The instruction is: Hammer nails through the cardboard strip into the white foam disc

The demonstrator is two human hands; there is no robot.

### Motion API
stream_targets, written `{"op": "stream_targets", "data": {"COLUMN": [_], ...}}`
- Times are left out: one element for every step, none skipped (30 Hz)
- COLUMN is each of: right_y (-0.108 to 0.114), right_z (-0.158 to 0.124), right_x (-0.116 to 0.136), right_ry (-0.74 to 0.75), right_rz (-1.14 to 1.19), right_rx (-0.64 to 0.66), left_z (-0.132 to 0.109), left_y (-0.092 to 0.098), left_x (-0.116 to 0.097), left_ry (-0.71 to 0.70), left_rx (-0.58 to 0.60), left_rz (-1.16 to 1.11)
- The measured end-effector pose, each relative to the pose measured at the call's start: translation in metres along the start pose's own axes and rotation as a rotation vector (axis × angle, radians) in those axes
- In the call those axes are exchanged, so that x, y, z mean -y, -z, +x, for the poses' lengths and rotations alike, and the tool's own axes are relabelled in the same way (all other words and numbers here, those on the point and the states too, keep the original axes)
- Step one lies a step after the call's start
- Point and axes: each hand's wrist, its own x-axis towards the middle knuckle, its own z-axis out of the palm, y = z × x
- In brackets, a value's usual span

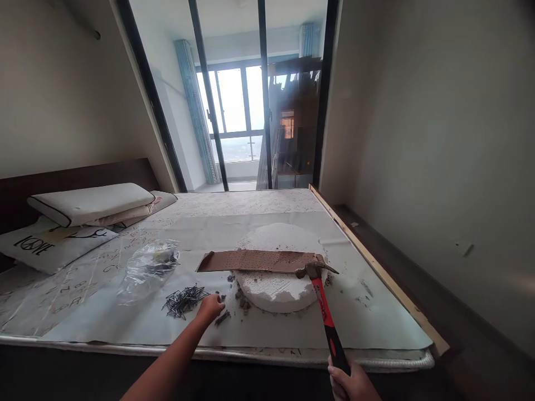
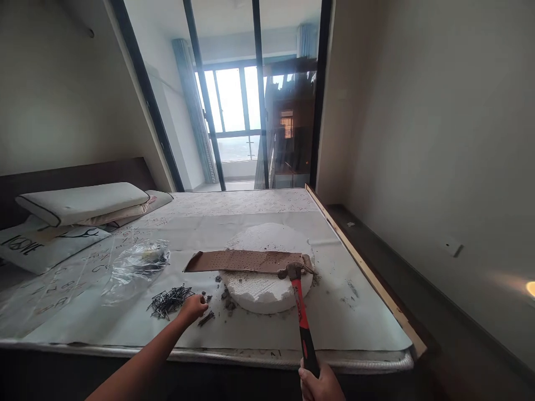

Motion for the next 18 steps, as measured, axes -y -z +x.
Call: {"op": "stream_targets", "data": {"right_y": [0.001,0.003,0.004,0.006,0.007,0.009,0.009,0.010,0.011,0.011,0.012,0.013,0.014,0.016,0.018,0.020,0.022,0.024], "right_z": [0.001,0.001,0.002,0.003,0.004,0.004,0.005,0.005,0.005,0.006,0.006,0.006,0.006,0.007,0.007,0.008,0.008,0.009], "right_x": [0.001,0.002,0.003,0.003,0.004,0.004,0.004,0.004,0.005,0.005,0.006,0.006,0.007,0.007,0.007,0.007,0.007,0.007], "right_ry": [-0.006,-0.020,-0.034,-0.045,-0.052,-0.051,-0.043,-0.033,-0.026,-0.025,-0.029,-0.032,-0.035,-0.036,-0.034,-0.029,-0.022,-0.015], "right_rz": [0.007,0.008,0.004,0.002,0.008,0.019,0.034,0.051,0.067,0.080,0.090,0.098,0.105,0.107,0.106,0.100,0.089,0.076], "right_rx": [0.004,0.012,0.029,0.043,0.049,0.049,0.040,0.024,0.005,-0.006,-0.006,-0.002,0.002,0.006,0.010,0.013,0.014,0.011], "left_z": [-0.003,-0.007,-0.011,-0.016,-0.021,-0.026,-0.031,-0.035,-0.038,-0.040,-0.041,-0.040,-0.039,-0.037,-0.033,-0.029,-0.024,-0.019], "left_y": [0.003,0.006,0.009,0.012,0.016,0.019,0.021,0.023,0.024,0.024,0.023,0.021,0.018,0.015,0.011,0.007,0.003,0.000], "left_x": [-0.007,-0.014,-0.021,-0.030,-0.039,-0.049,-0.060,-0.071,-0.083,-0.096,-0.109,-0.122,-0.134,-0.146,-0.158,-0.168,-0.178,-0.186], "left_ry": [-0.022,-0.046,-0.071,-0.098,-0.125,-0.152,-0.177,-0.198,-0.212,-0.222,-0.231,-0.240,-0.250,-0.260,-0.272,-0.280,-0.286,-0.294], "left_rx": [0.011,0.032,0.064,0.100,0.134,0.162,0.182,0.196,0.206,0.213,0.218,0.218,0.214,0.207,0.203,0.204,0.207,0.204], "left_rz": [-0.094,-0.225,-0.382,-0.549,-0.701,-0.819,-0.911,-0.983,-1.037,-1.081,-1.118,-1.149,-1.173,-1.189,-1.197,-1.198,-1.191,-1.181]}}
